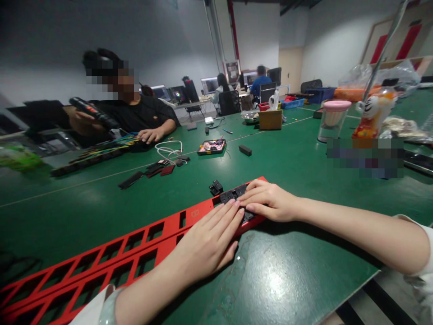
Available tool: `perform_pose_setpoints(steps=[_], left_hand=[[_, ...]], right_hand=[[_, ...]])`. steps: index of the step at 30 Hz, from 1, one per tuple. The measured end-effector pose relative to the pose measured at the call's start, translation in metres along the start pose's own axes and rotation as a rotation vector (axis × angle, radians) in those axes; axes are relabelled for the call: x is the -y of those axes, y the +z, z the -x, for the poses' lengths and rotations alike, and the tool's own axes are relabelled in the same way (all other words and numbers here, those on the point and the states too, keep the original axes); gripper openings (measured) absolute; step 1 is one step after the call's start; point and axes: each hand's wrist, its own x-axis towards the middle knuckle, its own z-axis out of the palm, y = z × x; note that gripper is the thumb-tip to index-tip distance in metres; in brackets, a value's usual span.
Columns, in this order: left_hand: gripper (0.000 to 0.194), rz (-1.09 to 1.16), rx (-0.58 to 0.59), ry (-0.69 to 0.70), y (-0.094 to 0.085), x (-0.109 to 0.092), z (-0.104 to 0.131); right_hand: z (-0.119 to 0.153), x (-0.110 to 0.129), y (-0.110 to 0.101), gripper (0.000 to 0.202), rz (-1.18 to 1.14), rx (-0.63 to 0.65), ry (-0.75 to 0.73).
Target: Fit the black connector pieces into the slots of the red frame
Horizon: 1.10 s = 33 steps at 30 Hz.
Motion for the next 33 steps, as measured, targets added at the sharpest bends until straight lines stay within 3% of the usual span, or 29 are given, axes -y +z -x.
perform_pose_setpoints(steps=[5, 8, 12, 16, 23, 28, 33], left_hand=[[0.050, -0.057, -0.047, 0.011, 0.004, -0.009, -0.008], [0.046, -0.060, -0.087, 0.077, 0.006, -0.012, -0.010], [0.034, -0.076, -0.201, 0.305, 0.006, -0.017, -0.007], [0.030, -0.057, -0.267, 0.504, 0.003, -0.021, -0.005], [0.030, -0.028, -0.279, 0.505, 0.007, -0.019, -0.005], [0.030, -0.021, -0.278, 0.485, 0.008, -0.019, -0.004], [0.030, -0.018, -0.263, 0.471, 0.008, -0.019, -0.005]], right_hand=[[0.001, -0.011, 0.000, 0.030, 0.146, -0.149, 0.114], [-0.003, -0.019, -0.005, 0.029, 0.235, -0.154, 0.106], [-0.026, -0.027, -0.013, 0.027, 0.257, -0.007, 0.085], [-0.070, -0.037, -0.015, 0.033, 0.280, 0.193, 0.023], [-0.130, -0.054, 0.011, 0.060, 0.246, 0.488, 0.060], [-0.141, -0.059, 0.030, 0.057, 0.277, 0.596, 0.056], [-0.140, -0.063, 0.034, 0.057, 0.299, 0.641, 0.118]])
